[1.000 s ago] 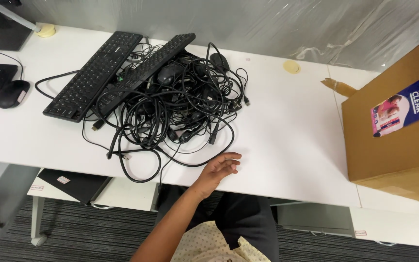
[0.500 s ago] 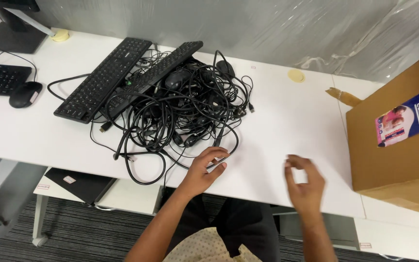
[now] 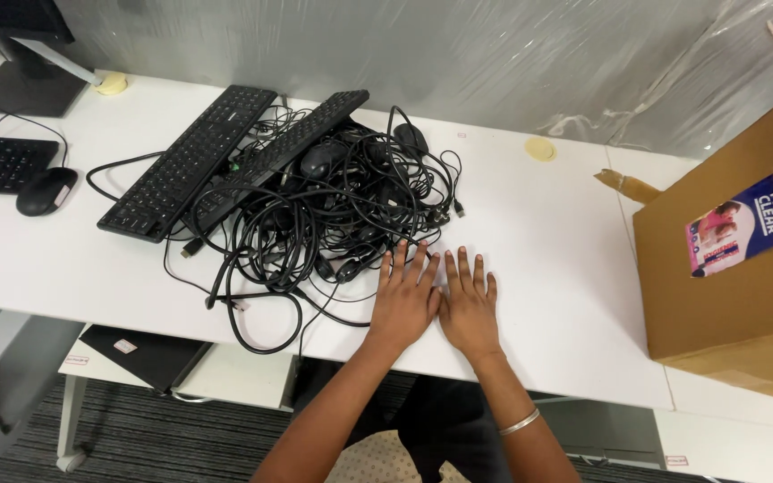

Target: The person picks up keyboards one at a time from a desk, wraps the cable around the back of each keyboard, and places them into a cardboard box.

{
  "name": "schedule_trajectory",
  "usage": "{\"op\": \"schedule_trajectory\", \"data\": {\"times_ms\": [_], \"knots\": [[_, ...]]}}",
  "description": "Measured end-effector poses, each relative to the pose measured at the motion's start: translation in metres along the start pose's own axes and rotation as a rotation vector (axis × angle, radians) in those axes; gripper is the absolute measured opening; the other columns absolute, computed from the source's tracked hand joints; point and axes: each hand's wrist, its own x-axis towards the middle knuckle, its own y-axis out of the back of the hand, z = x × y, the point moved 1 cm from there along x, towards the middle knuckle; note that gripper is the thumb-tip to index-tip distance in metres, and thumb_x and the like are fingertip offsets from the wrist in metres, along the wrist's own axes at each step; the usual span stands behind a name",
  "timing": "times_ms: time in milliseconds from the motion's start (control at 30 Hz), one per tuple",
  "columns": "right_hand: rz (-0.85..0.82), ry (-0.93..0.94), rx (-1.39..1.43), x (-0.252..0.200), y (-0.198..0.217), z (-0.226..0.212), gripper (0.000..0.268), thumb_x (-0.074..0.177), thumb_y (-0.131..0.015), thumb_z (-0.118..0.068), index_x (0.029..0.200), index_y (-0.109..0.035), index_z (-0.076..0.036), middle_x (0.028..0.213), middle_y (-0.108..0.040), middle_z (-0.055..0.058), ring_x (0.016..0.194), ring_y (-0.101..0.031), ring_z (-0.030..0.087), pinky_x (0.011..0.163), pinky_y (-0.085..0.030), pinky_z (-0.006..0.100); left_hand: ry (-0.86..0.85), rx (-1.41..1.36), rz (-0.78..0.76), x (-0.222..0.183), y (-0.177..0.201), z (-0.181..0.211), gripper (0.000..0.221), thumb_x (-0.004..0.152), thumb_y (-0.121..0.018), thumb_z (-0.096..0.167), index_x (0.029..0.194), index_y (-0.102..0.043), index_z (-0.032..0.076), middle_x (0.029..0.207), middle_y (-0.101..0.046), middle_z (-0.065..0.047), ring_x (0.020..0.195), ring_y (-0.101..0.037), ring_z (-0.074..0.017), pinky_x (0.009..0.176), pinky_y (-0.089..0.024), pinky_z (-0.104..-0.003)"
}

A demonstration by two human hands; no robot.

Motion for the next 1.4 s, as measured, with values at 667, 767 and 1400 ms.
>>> {"op": "schedule_trajectory", "data": {"times_ms": [667, 767, 1400], "knots": [[-0.038, -0.024, -0.058, -0.005, -0.012, 0.01, 0.061, 0.099, -0.051, -0.028, 0.156, -0.037, -0.008, 0.163, -0.031, 0.021, 0.15, -0.026, 0.044, 0.119, -0.02, 0.058, 0.026, -0.038, 0.011, -0.002, 0.0, 0.0, 0.054, 0.099, -0.055, 0.035, 0.146, -0.054, 0.008, 0.159, -0.041, -0.017, 0.15, -0.03, -0.0409, 0.124, -0.015, -0.056], [-0.023, -0.02, -0.06, -0.005, -0.013, 0.011, 0.061, 0.099, -0.052, -0.028, 0.155, -0.039, -0.007, 0.162, -0.032, 0.023, 0.149, -0.028, 0.044, 0.119, -0.022, 0.057, 0.028, -0.045, 0.003, -0.001, 0.003, 0.0, 0.055, 0.098, -0.055, 0.034, 0.146, -0.054, 0.008, 0.158, -0.042, -0.017, 0.15, -0.029, -0.0411, 0.124, -0.016, -0.055], [0.049, -0.018, 0.077, -0.008, 0.002, 0.003, 0.051, 0.097, -0.059, -0.028, 0.14, -0.055, -0.001, 0.153, -0.044, 0.027, 0.143, -0.041, 0.039, 0.117, -0.029, 0.052, 0.085, -0.058, 0.013, -0.006, -0.002, -0.001, 0.045, 0.093, -0.063, 0.028, 0.124, -0.064, -0.004, 0.142, -0.054, -0.025, 0.144, -0.039, -0.0409, 0.123, -0.021, -0.053]]}}
